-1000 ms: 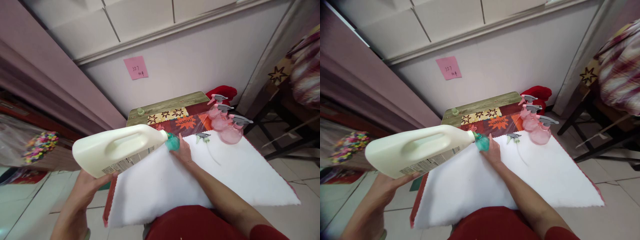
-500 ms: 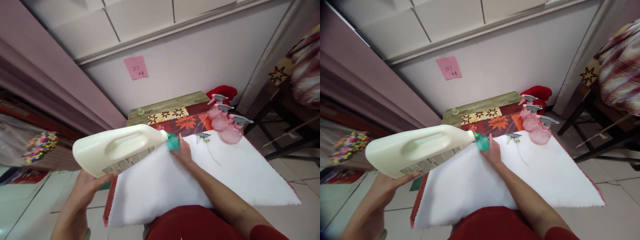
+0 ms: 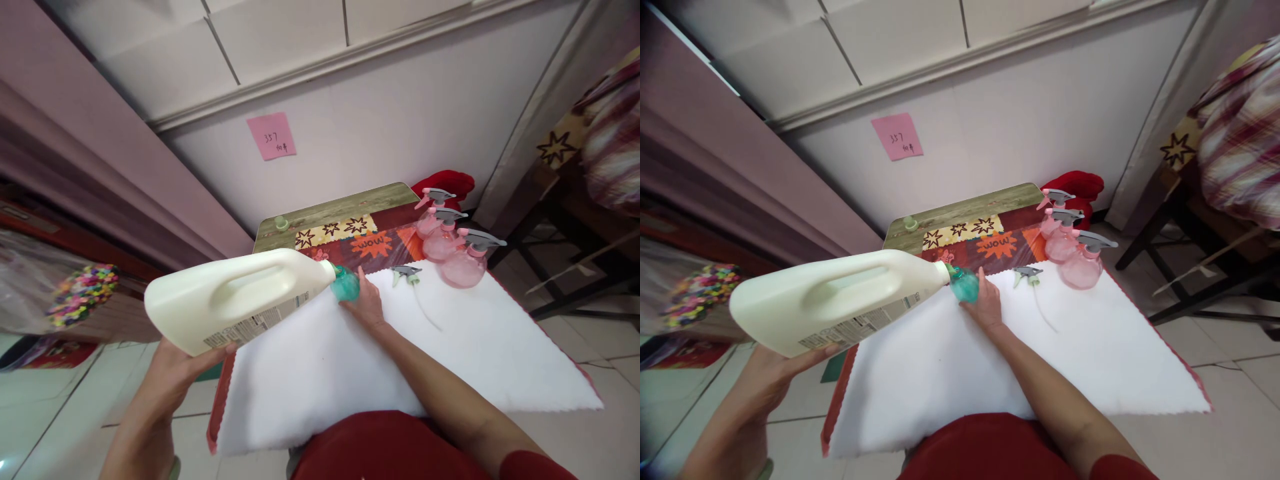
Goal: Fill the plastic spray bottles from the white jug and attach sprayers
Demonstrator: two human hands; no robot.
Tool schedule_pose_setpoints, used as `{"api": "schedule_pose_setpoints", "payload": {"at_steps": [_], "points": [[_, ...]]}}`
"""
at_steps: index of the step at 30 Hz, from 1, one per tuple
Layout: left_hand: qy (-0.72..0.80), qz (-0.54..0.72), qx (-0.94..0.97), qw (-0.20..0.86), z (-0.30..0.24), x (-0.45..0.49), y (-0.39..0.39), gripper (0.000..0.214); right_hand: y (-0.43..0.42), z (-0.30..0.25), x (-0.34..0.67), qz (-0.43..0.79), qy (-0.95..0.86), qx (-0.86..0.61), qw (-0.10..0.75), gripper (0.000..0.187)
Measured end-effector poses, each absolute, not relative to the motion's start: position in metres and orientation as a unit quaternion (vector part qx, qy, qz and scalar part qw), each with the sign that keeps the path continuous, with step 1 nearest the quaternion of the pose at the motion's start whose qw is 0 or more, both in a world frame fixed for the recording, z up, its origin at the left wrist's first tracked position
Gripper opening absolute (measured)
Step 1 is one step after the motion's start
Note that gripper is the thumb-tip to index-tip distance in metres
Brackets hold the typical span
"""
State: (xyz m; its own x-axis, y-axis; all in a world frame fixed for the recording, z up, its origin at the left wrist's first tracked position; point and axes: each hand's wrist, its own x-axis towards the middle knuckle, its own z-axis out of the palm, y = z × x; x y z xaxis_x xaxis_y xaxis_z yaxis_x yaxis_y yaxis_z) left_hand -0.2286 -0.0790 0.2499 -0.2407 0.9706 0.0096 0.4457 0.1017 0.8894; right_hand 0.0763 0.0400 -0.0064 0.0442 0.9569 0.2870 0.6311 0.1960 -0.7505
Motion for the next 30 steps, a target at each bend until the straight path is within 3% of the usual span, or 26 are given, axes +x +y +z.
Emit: {"api": "schedule_pose_setpoints", "payload": {"at_steps": [13,26,30], "points": [[0.669,0.413,0.526,0.324,0.25,-0.2317,-0.0765,0.089,0.0409,-0.0066,0.0767,0.208,-0.661,-0.6,0.399,0.118],[0.672,0.401,0.53,0.326,0.2541,-0.2258,-0.0764,0.077,0.0395,-0.0039,0.0769,0.215,-0.658,-0.603,0.398,0.115],[0.682,0.396,0.53,0.312,0.2543,-0.2273,-0.0766,0.083,0.0395,-0.003,0.0772,0.225,-0.658,-0.599,0.398,0.116]]}}
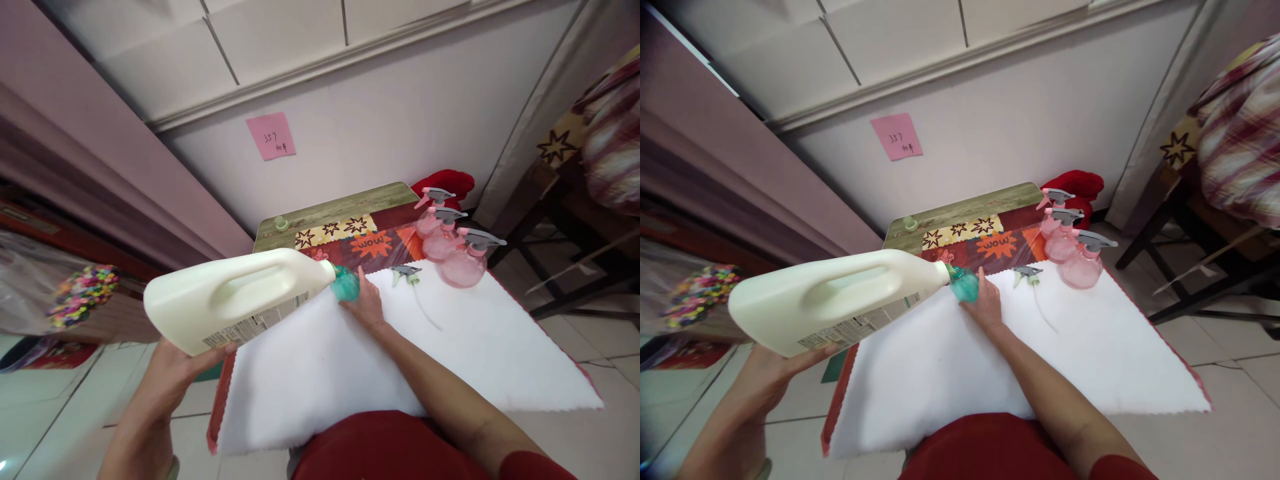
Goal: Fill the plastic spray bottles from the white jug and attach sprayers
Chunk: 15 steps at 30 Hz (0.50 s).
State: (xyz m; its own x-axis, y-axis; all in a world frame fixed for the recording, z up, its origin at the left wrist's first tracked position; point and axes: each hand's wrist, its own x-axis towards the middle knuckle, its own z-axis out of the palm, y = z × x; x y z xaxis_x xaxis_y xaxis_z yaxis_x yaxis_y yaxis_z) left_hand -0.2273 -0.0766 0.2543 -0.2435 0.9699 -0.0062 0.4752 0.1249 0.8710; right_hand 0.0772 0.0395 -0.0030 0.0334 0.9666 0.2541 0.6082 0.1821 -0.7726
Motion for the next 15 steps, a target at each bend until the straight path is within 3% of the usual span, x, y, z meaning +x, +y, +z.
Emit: {"api": "schedule_pose_setpoints", "payload": {"at_steps": [4,15], "points": [[0.687,0.39,0.532,0.304,0.254,-0.2293,-0.0766,0.089,0.0396,-0.0016,0.0775,0.231,-0.654,-0.599,0.399,0.118],[0.673,0.404,0.532,0.318,0.2559,-0.2238,-0.0763,0.076,0.0395,-0.0028,0.0771,0.219,-0.656,-0.602,0.4,0.115]]}}
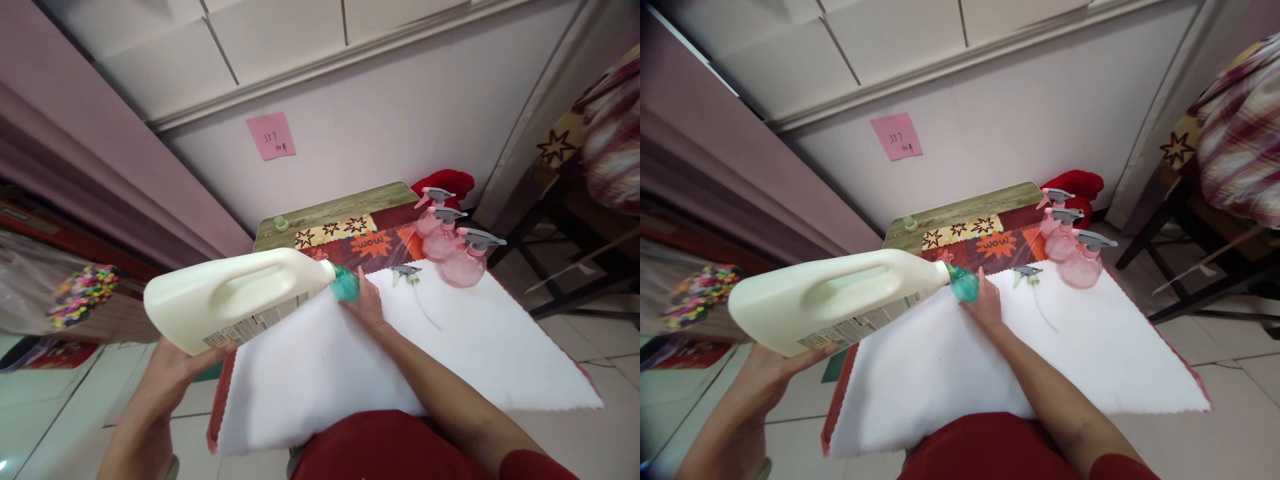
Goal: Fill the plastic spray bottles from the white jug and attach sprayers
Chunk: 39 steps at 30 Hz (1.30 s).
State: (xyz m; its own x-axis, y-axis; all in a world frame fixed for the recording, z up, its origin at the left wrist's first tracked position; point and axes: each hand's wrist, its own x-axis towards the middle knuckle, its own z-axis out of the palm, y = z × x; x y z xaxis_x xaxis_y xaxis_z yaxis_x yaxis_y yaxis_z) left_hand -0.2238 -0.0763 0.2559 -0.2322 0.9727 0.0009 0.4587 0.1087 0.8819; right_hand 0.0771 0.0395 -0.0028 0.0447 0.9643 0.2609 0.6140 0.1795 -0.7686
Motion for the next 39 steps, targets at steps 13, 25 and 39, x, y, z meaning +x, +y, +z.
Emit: {"api": "schedule_pose_setpoints", "payload": {"at_steps": [13,25,39], "points": [[0.671,0.411,0.528,0.318,0.26,-0.217,-0.076,0.077,0.039,-0.002,0.077,0.214,-0.658,-0.601,0.399,0.116],[0.677,0.414,0.526,0.305,0.263,-0.213,-0.075,0.081,0.04,-0.004,0.077,0.214,-0.659,-0.601,0.399,0.116],[0.668,0.42,0.526,0.317,0.263,-0.213,-0.076,0.086,0.04,-0.005,0.077,0.211,-0.661,-0.6,0.398,0.116]]}}
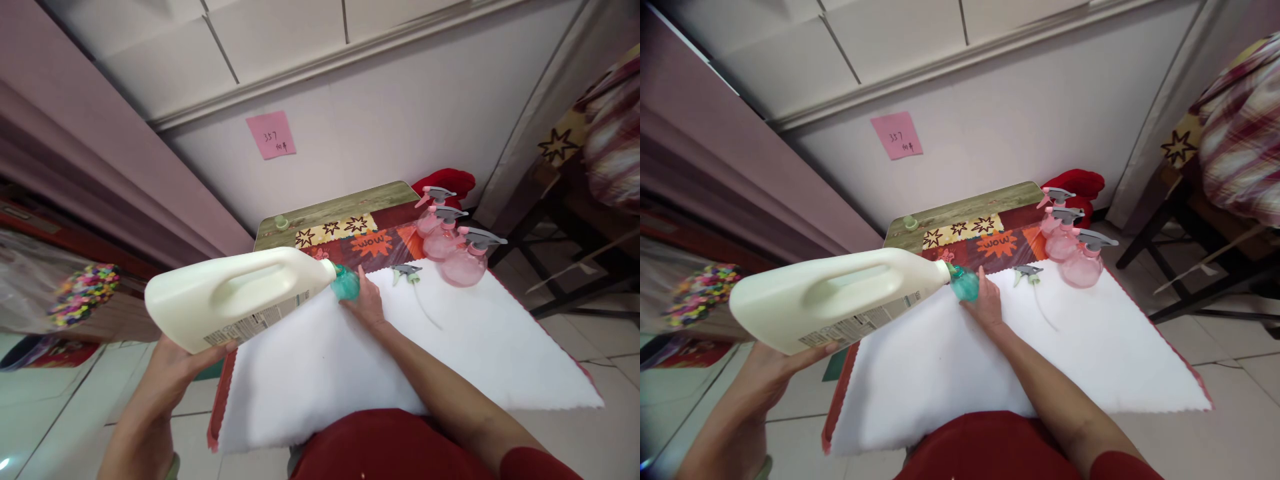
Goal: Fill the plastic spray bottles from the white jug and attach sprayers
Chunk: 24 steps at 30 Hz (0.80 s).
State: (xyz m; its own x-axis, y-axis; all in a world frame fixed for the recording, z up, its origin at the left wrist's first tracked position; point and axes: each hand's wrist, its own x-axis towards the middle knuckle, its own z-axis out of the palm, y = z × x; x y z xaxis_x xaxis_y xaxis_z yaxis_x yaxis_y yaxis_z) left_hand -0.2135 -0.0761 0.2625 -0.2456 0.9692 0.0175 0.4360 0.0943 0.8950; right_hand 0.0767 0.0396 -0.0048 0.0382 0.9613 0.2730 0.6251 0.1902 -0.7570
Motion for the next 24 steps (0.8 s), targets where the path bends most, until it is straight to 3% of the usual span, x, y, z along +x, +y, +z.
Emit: {"api": "schedule_pose_setpoints", "payload": {"at_steps": [24], "points": [[0.663,0.413,0.54,0.314,0.2596,-0.2213,-0.0745,0.09,0.0398,-0.0063,0.0759,0.211,-0.657,-0.6,0.405,0.117]]}}
